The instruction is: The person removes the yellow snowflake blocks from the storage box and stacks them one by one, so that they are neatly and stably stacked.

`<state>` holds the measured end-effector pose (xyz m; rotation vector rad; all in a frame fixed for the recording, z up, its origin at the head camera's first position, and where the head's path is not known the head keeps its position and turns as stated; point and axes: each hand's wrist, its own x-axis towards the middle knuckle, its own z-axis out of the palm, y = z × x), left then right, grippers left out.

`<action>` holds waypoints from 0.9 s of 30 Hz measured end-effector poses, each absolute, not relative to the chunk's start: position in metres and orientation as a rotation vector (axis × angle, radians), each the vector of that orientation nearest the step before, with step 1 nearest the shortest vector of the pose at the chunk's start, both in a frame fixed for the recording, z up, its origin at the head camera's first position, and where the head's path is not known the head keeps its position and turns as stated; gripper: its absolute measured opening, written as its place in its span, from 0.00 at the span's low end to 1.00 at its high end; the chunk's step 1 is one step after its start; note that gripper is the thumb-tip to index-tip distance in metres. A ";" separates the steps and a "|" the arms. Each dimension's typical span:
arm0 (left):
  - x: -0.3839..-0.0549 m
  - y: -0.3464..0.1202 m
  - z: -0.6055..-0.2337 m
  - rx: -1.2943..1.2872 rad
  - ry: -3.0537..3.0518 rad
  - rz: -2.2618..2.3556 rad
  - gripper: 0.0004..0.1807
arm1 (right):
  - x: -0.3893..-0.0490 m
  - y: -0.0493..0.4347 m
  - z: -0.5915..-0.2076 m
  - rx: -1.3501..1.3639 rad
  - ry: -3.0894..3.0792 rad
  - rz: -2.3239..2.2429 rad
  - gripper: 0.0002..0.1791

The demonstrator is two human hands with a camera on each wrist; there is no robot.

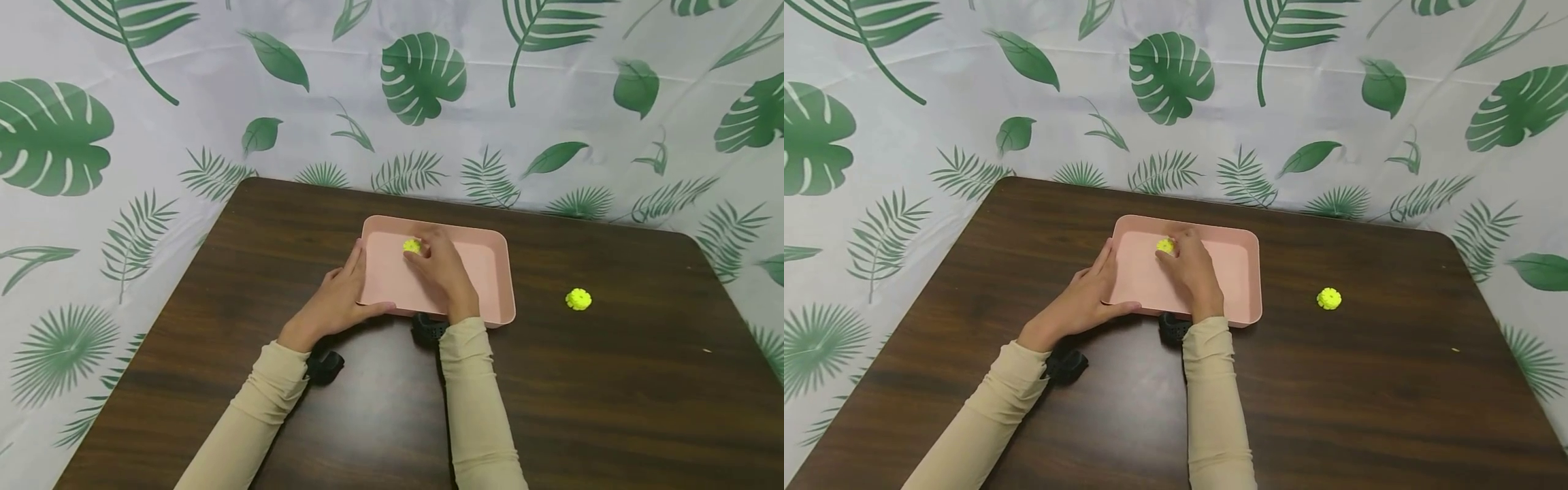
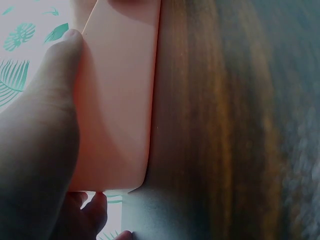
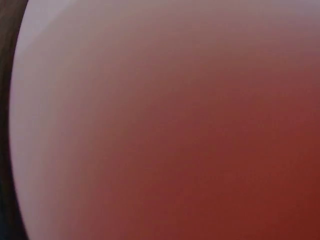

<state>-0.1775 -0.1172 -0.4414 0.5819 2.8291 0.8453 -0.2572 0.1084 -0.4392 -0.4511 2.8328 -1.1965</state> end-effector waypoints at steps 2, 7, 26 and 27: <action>-0.178 -0.117 -0.440 0.586 2.829 0.843 0.64 | -0.257 0.108 -0.438 -0.413 2.819 -1.130 0.26; -0.178 -0.116 -0.438 0.584 2.828 0.843 0.64 | -0.255 0.108 -0.434 -0.366 2.808 -1.022 0.29; -0.176 -0.116 -0.442 0.585 2.838 0.844 0.65 | -0.254 0.109 -0.443 -0.388 2.845 -1.238 0.13; -0.176 -0.116 -0.442 0.584 2.839 0.842 0.65 | -0.254 0.110 -0.443 -0.395 2.845 -1.241 0.13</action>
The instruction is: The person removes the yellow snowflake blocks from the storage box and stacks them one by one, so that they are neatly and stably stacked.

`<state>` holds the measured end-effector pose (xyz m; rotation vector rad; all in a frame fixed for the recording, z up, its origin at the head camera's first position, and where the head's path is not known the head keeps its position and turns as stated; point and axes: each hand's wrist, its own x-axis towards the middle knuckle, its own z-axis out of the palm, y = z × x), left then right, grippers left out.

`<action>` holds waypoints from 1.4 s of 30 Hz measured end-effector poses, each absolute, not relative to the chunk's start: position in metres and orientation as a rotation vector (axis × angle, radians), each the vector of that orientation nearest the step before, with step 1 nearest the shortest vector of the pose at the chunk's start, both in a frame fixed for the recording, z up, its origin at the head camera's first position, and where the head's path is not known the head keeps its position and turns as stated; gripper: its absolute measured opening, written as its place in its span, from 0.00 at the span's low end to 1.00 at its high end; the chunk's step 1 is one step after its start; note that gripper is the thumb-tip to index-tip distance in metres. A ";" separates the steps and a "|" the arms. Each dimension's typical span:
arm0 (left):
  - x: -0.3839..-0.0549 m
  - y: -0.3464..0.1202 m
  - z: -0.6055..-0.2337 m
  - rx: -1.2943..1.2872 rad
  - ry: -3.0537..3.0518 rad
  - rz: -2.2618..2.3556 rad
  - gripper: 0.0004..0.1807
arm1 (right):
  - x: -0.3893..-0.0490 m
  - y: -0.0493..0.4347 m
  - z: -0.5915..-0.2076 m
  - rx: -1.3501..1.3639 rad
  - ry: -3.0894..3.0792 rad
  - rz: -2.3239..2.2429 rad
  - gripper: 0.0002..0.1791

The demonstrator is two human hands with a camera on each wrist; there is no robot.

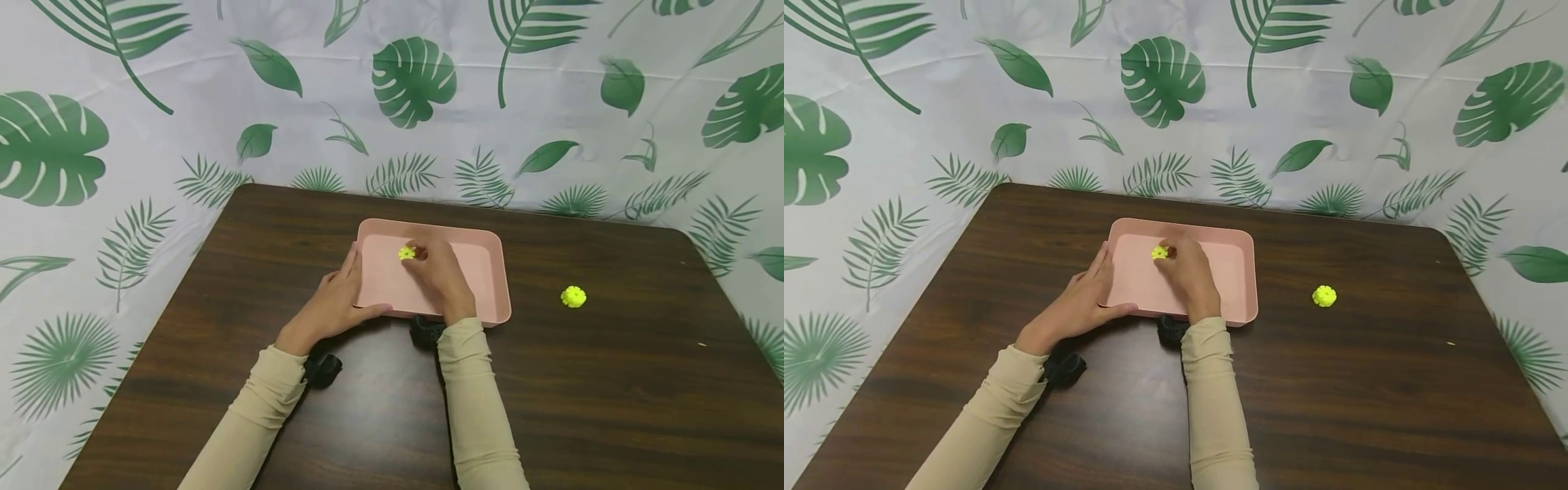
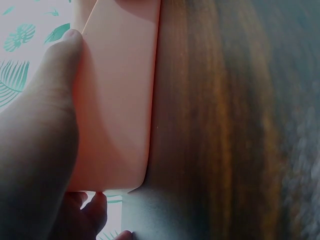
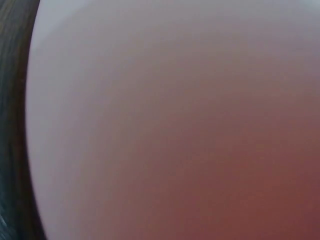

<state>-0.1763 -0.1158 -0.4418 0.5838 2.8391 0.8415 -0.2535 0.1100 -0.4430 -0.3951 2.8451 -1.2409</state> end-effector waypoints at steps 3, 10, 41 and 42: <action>-0.176 -0.114 -0.441 0.586 2.841 0.839 0.65 | -0.253 0.112 -0.442 -0.396 2.837 -1.253 0.12; -0.175 -0.111 -0.441 0.595 2.837 0.851 0.65 | -0.250 0.117 -0.440 -0.387 2.832 -1.223 0.08; -0.173 -0.114 -0.438 0.591 2.822 0.846 0.66 | -0.225 0.176 -0.403 -0.516 2.992 -1.312 0.20; -0.173 -0.114 -0.438 0.593 2.820 0.842 0.65 | -0.223 0.182 -0.402 -0.491 3.002 -1.306 0.20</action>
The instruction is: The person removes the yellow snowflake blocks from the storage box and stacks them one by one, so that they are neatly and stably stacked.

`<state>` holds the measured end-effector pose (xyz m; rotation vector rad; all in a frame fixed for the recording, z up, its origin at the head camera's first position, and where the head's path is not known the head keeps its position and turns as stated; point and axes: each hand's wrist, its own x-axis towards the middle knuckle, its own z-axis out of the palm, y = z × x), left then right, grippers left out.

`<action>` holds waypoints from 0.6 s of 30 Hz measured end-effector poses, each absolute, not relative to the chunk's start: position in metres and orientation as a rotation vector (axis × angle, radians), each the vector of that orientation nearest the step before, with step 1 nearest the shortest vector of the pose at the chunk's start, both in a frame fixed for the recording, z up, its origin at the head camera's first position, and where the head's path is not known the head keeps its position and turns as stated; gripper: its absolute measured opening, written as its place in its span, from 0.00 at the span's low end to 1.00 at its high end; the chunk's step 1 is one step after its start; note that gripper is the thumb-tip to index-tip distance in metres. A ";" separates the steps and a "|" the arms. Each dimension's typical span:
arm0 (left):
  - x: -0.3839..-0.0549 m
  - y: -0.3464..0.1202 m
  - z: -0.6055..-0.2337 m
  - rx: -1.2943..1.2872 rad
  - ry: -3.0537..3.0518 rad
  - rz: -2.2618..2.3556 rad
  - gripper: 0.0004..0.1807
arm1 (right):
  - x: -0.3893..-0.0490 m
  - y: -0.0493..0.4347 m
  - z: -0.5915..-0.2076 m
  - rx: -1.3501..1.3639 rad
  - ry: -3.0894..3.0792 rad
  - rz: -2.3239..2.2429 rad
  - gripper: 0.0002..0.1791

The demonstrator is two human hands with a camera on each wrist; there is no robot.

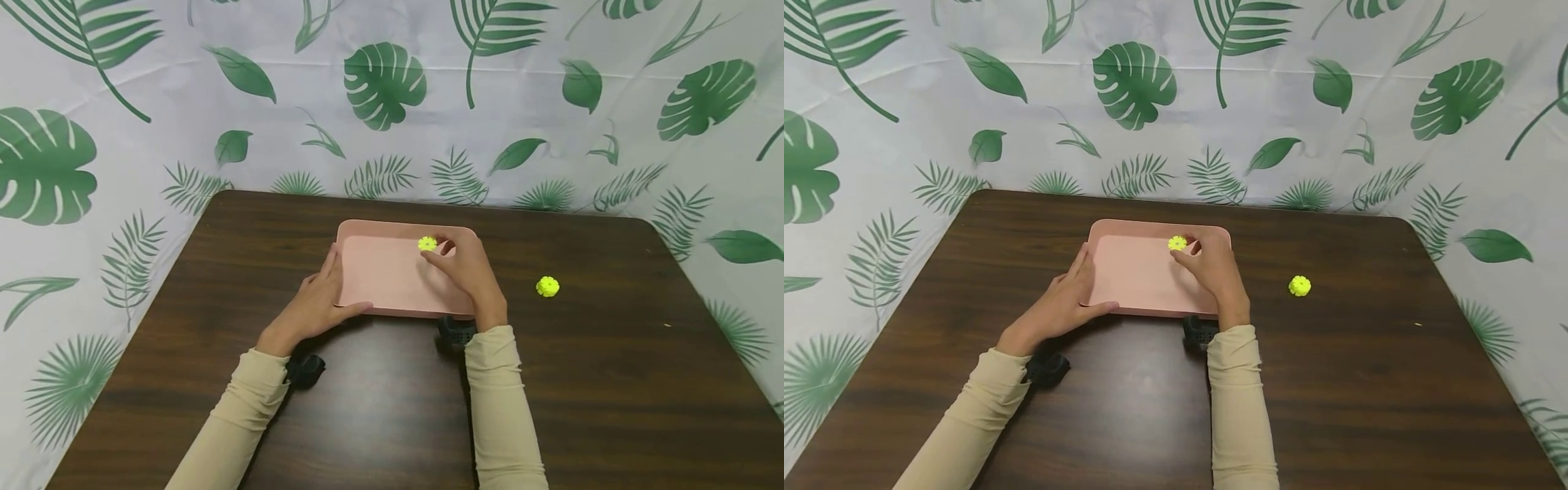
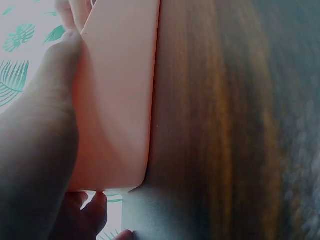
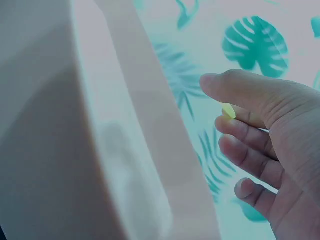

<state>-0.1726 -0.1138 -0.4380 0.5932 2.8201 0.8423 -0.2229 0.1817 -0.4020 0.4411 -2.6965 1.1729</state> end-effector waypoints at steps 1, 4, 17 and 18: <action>-0.172 -0.114 -0.438 0.594 2.817 0.844 0.65 | -0.221 0.188 -0.400 0.421 -2.704 1.163 0.21; -0.173 -0.114 -0.437 0.598 2.815 0.850 0.65 | -0.216 0.206 -0.396 0.357 -2.728 1.127 0.22; -0.173 -0.114 -0.436 0.601 2.799 0.857 0.65 | -0.194 0.300 -0.396 0.141 -2.726 0.932 0.19; -0.173 -0.114 -0.437 0.603 2.797 0.859 0.65 | -0.190 0.308 -0.396 0.114 -2.733 0.916 0.20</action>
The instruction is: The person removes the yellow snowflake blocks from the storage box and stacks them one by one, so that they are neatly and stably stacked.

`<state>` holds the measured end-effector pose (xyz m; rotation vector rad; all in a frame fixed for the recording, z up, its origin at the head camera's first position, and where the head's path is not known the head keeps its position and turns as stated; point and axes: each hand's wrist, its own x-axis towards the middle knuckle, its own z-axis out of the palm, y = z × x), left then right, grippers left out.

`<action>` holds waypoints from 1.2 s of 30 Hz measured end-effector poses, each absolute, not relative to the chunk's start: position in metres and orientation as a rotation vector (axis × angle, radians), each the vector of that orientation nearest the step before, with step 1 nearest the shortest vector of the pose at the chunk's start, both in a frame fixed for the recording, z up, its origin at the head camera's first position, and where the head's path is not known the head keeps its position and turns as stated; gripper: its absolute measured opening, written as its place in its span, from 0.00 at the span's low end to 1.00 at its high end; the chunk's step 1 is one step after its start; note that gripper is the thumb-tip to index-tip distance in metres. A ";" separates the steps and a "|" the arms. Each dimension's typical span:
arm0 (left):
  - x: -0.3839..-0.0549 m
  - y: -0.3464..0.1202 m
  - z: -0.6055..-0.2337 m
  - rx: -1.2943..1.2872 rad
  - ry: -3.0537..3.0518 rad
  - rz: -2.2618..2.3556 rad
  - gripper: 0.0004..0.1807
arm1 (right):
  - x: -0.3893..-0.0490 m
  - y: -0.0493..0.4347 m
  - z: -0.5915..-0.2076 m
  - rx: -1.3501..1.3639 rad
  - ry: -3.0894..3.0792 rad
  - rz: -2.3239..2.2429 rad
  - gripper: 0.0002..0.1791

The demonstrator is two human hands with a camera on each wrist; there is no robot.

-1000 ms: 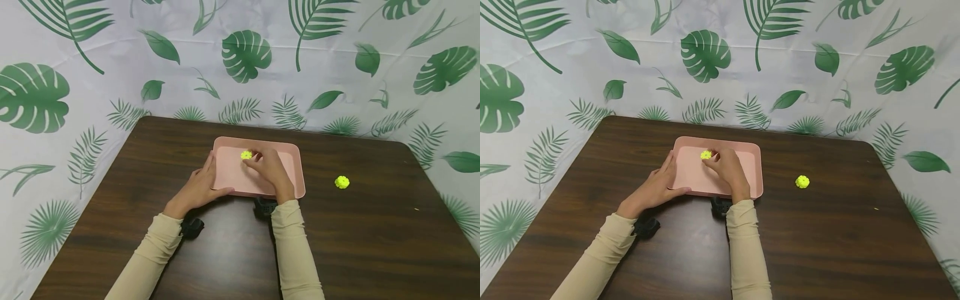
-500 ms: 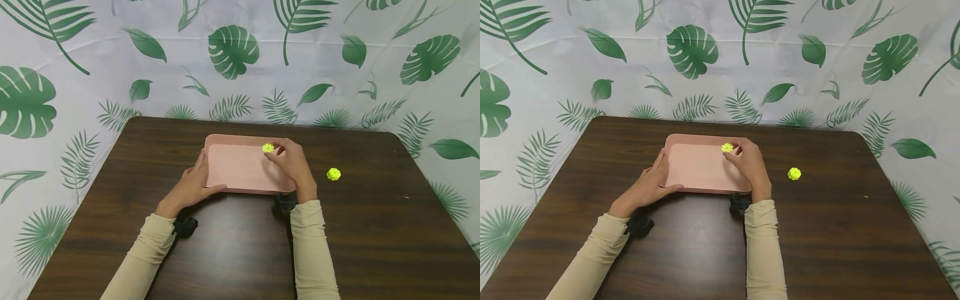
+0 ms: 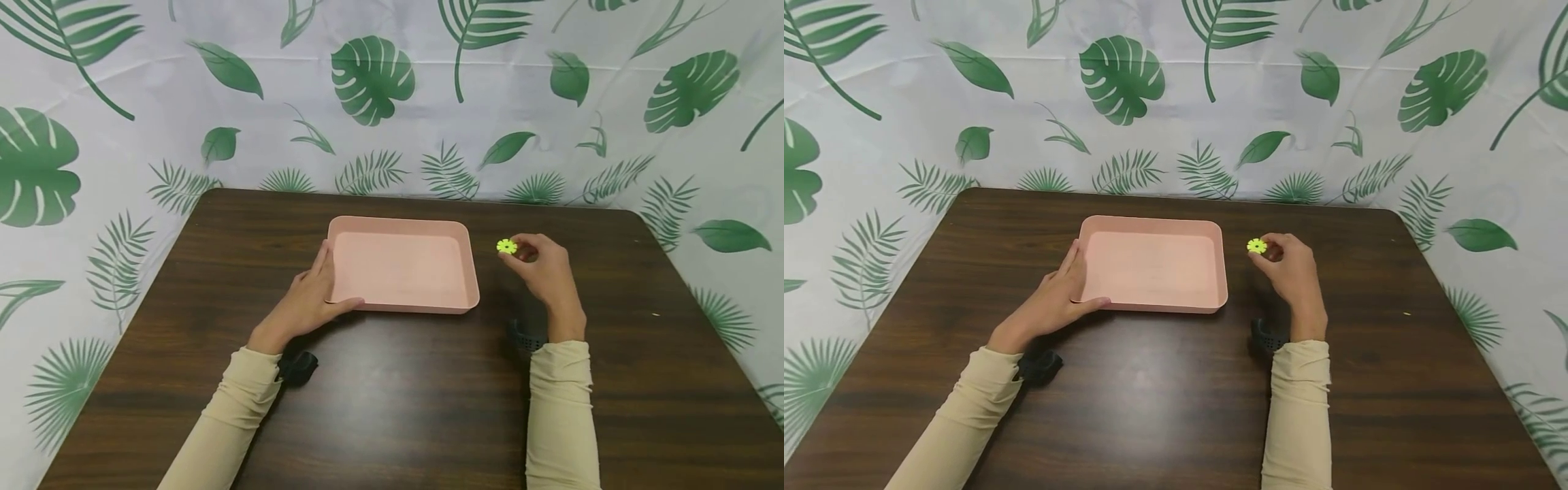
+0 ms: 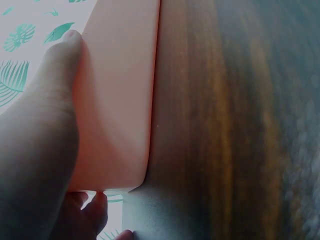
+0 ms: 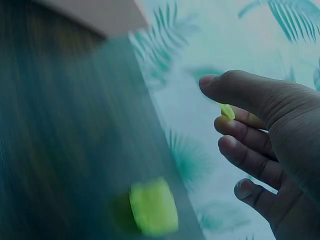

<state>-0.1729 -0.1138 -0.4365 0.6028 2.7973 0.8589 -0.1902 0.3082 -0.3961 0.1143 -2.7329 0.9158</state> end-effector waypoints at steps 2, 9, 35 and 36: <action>-0.173 -0.114 -0.437 0.604 2.794 0.864 0.65 | -0.183 0.323 -0.396 0.061 -2.754 0.898 0.21; -0.173 -0.114 -0.437 0.610 2.792 0.873 0.65 | -0.164 0.372 -0.404 -0.071 -2.843 0.851 0.25; -0.175 -0.113 -0.438 0.608 2.797 0.838 0.65 | -0.166 0.385 -0.416 -0.049 -2.975 0.923 0.26; -0.175 -0.113 -0.438 0.608 2.801 0.833 0.65 | -0.167 0.384 -0.416 -0.045 -2.975 0.930 0.26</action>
